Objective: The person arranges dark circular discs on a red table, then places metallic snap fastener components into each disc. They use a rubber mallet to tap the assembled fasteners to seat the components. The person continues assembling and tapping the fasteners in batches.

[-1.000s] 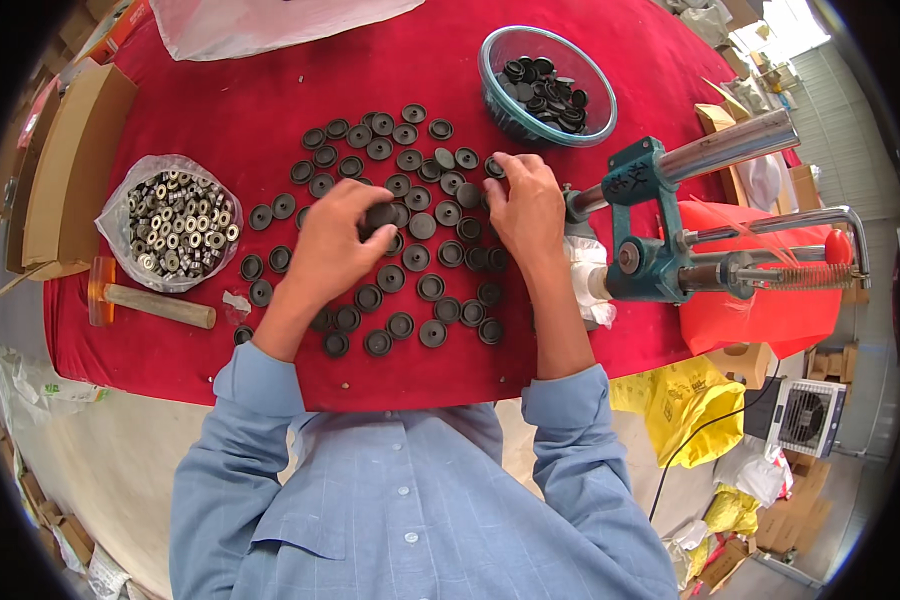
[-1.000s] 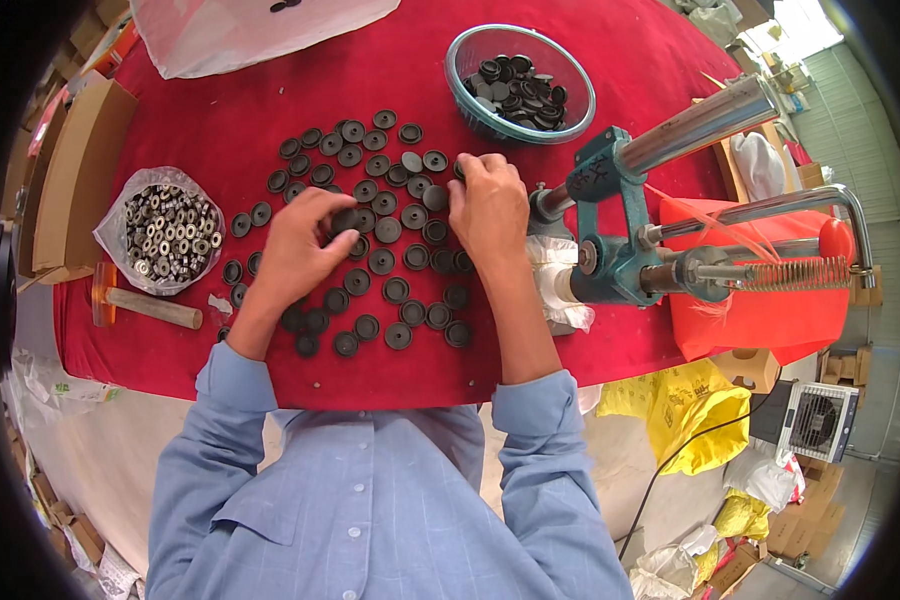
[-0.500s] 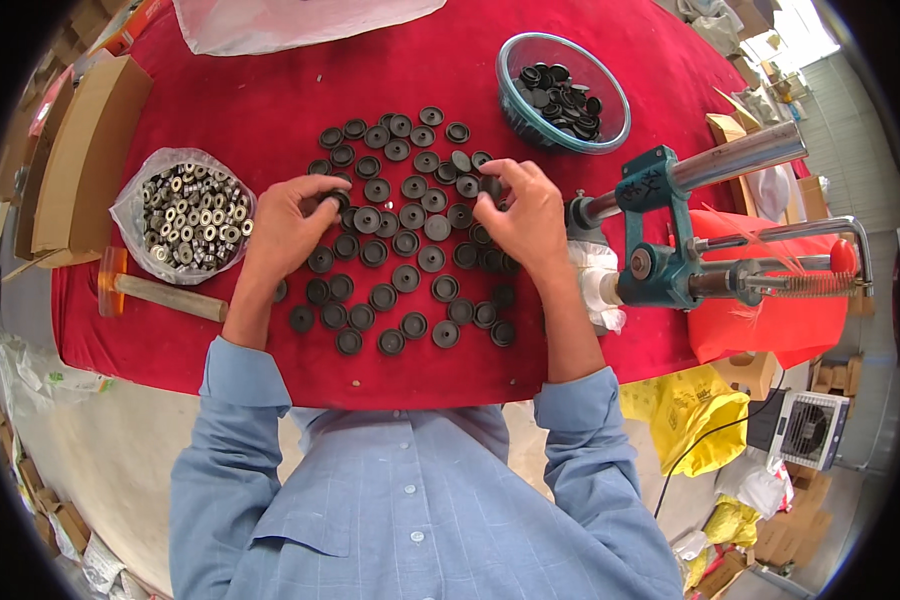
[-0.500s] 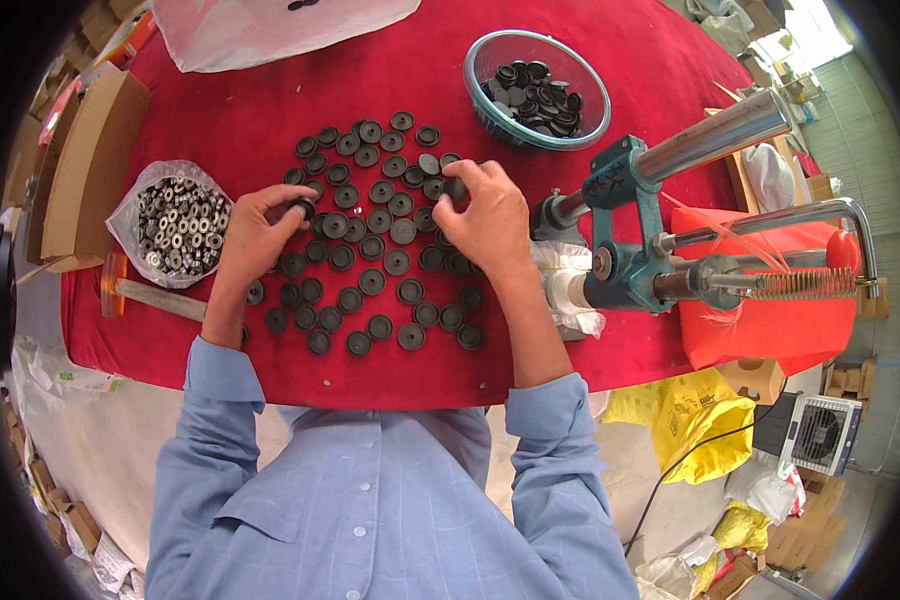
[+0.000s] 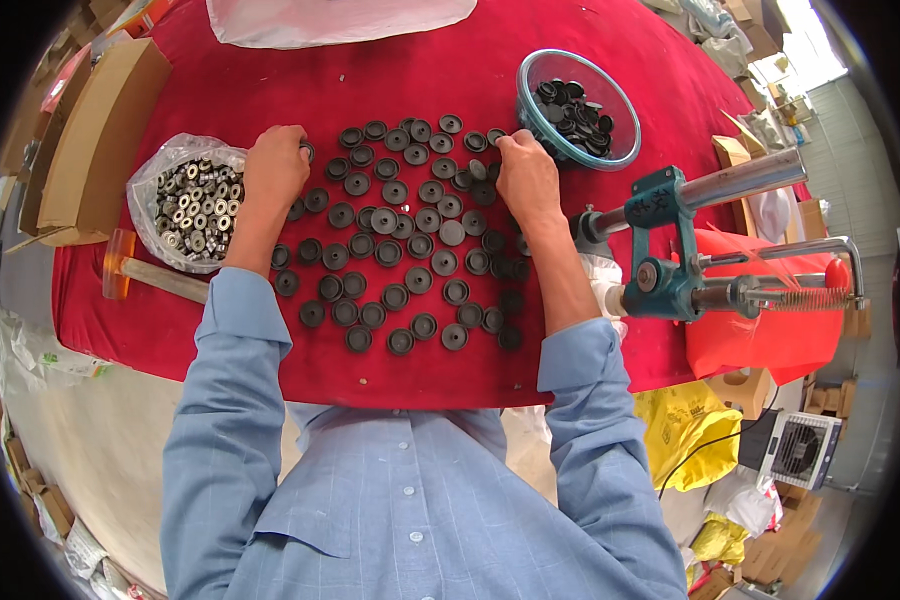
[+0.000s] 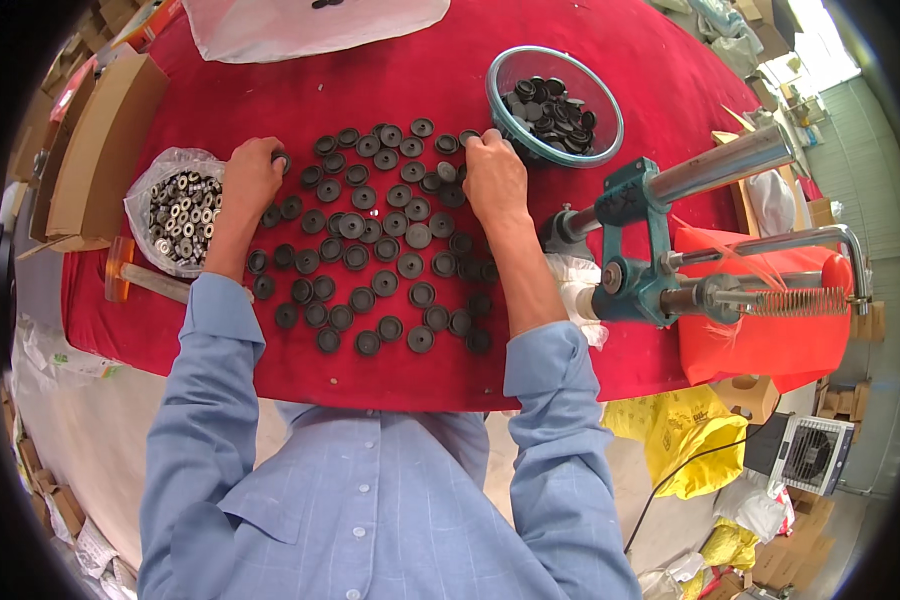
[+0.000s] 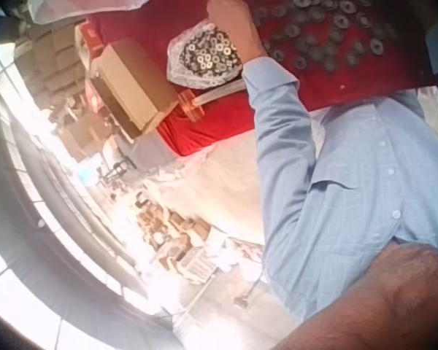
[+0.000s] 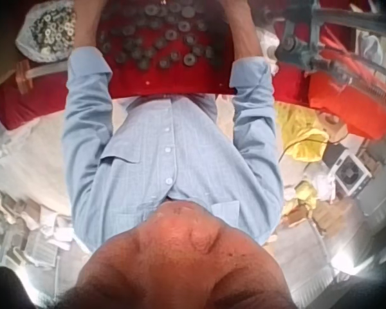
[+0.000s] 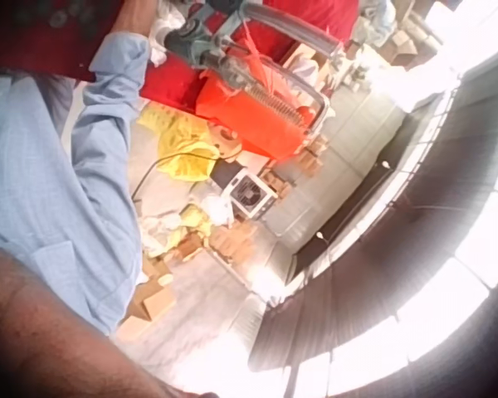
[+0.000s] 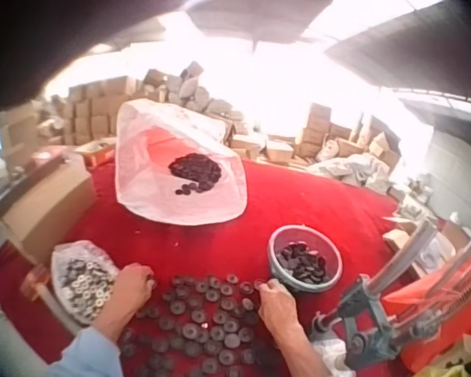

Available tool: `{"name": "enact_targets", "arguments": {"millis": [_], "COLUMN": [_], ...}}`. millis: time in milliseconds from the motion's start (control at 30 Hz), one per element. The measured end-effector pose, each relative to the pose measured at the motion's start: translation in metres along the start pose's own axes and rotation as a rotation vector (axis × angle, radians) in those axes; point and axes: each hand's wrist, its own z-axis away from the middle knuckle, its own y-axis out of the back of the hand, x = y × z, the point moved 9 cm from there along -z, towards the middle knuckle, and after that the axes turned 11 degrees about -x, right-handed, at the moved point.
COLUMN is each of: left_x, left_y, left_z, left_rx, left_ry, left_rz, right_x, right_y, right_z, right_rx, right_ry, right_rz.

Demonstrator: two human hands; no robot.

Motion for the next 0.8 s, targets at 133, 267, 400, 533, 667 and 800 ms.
{"name": "enact_targets", "arguments": {"millis": [133,267,400,533,667,800], "left_x": [-0.011,0.017,0.04,0.051,0.043,0.008], "left_y": [-0.003,0.01,0.016,0.008,0.008,0.014], "left_z": [0.001,0.006,0.006,0.001,-0.003,0.002], "left_rx": [0.035,0.033,-0.064,-0.119,-0.097,-0.064], "left_ry": [0.042,0.059,0.013,-0.046,-0.046,-0.083], "left_rz": [-0.003,0.092,0.223,0.313,0.227,0.031], "right_x": [-0.019,-0.032,-0.026,0.002,0.014,0.003], "right_y": [0.014,0.01,0.01,0.017,0.025,0.012], "right_z": [0.009,0.016,0.014,0.014,0.013,0.004], "right_rx": [-0.019,-0.148,-0.17,-0.04,-0.014,-0.039], "right_ry": [0.023,0.108,0.07,-0.075,-0.237,-0.164], "right_rz": [-0.198,-0.273,-0.364,-0.524,-0.652,-0.659]}}
